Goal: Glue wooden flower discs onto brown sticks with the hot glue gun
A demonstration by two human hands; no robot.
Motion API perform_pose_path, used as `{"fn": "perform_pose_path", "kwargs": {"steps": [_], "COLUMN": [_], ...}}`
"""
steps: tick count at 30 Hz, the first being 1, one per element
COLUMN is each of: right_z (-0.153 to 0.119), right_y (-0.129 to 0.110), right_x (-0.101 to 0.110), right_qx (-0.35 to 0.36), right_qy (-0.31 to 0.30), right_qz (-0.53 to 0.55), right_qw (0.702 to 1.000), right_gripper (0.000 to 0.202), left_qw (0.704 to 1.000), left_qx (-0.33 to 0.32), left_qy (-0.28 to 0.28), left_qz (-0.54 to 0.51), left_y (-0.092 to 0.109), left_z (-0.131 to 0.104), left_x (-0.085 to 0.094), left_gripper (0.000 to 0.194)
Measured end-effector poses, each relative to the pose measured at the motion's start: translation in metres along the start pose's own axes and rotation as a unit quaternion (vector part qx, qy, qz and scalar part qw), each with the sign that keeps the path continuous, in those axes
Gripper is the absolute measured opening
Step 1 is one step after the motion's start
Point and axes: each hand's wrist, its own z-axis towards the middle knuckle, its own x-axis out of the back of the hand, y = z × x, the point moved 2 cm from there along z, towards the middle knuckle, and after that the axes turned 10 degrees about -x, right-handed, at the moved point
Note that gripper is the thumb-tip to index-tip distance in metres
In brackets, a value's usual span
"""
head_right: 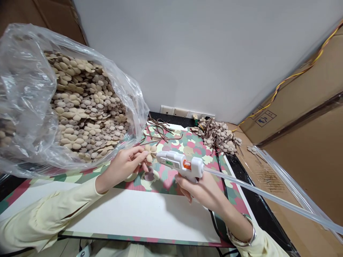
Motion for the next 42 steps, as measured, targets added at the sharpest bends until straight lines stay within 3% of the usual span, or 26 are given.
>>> {"fn": "perform_pose_path", "kwargs": {"steps": [27,42], "right_z": [-0.0018,-0.0033], "right_y": [0.0009,-0.0018], "right_x": [0.0007,0.0006], "right_qx": [-0.014,-0.013], "right_qy": [-0.001,-0.007], "right_qz": [-0.028,-0.007], "right_qw": [1.0,1.0], "right_gripper": [0.042,0.039], "left_qw": [0.999,0.999], "left_qx": [-0.02,0.002], "left_qy": [0.022,0.043], "left_qz": [0.014,-0.009], "left_y": [-0.0004,-0.0023], "left_z": [-0.0007,-0.0008], "left_x": [0.0006,0.0009], "left_gripper": [0.022,0.025]}}
